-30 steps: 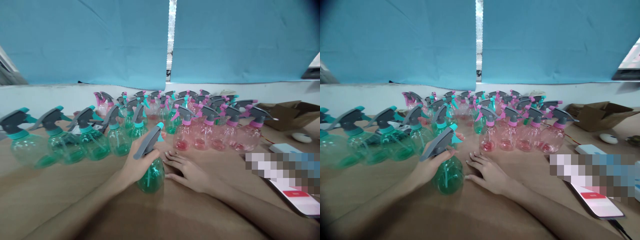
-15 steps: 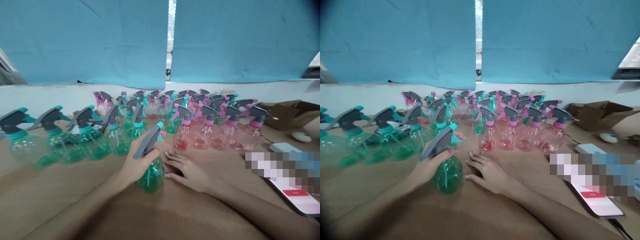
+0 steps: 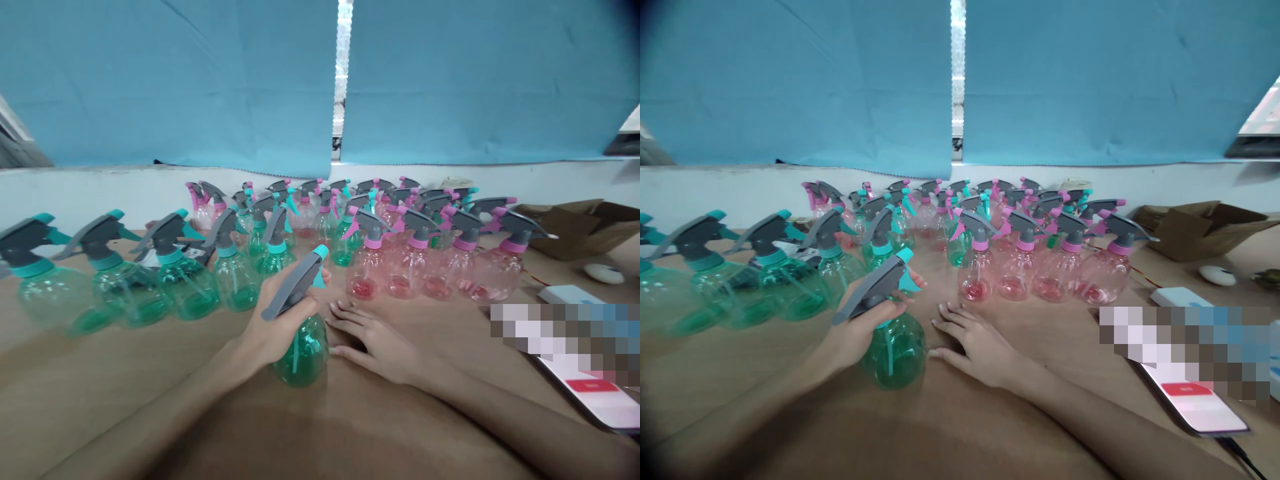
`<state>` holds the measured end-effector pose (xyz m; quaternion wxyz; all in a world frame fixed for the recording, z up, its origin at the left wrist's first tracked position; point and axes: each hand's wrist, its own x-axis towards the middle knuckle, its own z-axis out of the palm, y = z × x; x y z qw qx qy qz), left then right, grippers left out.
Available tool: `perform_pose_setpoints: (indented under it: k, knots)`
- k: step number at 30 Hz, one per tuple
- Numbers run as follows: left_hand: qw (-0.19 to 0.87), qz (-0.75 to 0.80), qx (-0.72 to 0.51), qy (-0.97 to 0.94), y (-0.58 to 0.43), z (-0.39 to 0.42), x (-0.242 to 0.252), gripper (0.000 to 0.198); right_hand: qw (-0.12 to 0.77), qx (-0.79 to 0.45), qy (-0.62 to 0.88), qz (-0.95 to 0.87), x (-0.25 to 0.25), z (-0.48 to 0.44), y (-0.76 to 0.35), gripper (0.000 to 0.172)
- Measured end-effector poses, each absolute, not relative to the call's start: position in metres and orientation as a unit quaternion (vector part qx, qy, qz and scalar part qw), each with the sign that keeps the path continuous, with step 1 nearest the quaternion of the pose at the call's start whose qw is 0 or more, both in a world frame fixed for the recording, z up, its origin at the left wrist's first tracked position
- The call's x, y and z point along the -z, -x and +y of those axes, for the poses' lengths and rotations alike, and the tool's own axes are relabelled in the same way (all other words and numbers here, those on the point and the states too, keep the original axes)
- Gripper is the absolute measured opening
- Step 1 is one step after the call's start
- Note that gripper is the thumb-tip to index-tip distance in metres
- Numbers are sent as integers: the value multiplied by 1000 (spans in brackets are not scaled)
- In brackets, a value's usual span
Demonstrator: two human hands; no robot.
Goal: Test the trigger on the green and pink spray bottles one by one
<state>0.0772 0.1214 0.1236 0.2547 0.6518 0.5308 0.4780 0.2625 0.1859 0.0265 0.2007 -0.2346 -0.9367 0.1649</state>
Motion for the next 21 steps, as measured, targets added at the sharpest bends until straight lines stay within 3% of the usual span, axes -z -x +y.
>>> perform_pose_setpoints:
  k: [8,14,21]
  knots:
    - [270,516,-487,-651,-77,122,-124,10,214,-172,229,-934,-24,186,-263,57]
    - [227,536,-484,-653,-77,123,-122,22,207,-164,235,-935,-26,186,-263,57]
    - [204,562,-479,-643,-75,124,-115,18,196,-163,236,-938,-28,185,-263,59]
